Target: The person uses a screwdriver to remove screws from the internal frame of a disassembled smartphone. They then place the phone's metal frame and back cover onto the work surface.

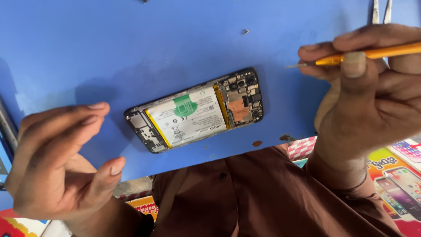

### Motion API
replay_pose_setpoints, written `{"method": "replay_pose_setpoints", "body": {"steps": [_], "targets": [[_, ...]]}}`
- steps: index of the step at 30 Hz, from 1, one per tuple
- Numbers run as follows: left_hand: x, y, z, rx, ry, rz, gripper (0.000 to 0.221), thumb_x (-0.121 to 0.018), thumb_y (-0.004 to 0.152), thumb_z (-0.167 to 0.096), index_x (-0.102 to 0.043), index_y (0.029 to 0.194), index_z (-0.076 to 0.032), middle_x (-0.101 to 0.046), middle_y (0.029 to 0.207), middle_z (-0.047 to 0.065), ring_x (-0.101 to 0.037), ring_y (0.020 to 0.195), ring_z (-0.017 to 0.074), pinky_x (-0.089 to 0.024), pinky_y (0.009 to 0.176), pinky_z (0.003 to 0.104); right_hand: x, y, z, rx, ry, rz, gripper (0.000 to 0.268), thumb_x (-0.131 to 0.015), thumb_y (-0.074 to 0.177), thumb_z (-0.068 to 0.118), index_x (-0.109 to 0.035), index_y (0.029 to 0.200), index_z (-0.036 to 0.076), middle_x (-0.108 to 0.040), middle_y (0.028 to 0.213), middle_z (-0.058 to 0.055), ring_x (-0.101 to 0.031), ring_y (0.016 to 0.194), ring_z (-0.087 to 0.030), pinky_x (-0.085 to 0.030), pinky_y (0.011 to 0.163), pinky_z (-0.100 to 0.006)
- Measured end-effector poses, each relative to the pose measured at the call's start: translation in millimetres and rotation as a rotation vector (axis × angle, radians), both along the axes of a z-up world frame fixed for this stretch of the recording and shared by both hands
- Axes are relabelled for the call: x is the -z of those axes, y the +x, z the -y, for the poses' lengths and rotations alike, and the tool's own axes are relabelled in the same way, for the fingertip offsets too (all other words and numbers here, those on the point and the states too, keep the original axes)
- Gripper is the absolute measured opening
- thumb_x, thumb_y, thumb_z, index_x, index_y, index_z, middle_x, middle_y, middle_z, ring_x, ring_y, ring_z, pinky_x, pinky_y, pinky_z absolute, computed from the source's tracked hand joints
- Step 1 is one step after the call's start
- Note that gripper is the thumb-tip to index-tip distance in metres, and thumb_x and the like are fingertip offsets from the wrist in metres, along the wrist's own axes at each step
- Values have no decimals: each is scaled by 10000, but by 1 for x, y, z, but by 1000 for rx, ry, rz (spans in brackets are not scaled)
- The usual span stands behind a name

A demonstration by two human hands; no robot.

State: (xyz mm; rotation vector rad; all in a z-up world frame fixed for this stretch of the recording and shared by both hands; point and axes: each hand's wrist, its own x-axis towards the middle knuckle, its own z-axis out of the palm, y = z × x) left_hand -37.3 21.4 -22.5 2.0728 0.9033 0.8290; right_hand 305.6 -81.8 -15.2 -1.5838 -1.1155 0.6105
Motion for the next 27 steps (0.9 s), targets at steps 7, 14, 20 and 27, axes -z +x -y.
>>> {"method": "replay_pose_setpoints", "body": {"steps": [7,14,20,27], "targets": [[-4,-6,-4,60,-87,-33,430,-813,904,-173,-632,1171,112,-698,1147,273,-700,1020,325,-617,831,355,-1,1,6,1,-31,11,236,-525,1249,14,-587,1175,-202,-583,1200,-183,-744,1047,-313,-731,874,-342],[-13,-14,-20,224,-172,-129,391,-781,829,-101,-610,1092,133,-695,1081,293,-677,1013,346,-595,813,386,-2,1,7,-13,-44,10,231,-527,1247,12,-583,1181,-201,-584,1185,-183,-752,1058,-322,-731,877,-341],[-5,-3,-5,75,-87,-60,330,-804,939,-100,-657,1151,106,-726,1086,257,-706,986,307,-597,776,323,-2,1,3,-18,-35,4,226,-528,1246,11,-580,1185,-201,-585,1173,-183,-759,1068,-329,-731,880,-341],[-8,5,4,1,-74,-74,321,-842,1019,-173,-710,1167,79,-743,1123,196,-706,976,268,-558,791,279,-3,1,-1,-29,-30,-9,222,-530,1245,9,-576,1190,-200,-586,1159,-183,-766,1080,-337,-731,884,-340]]}}
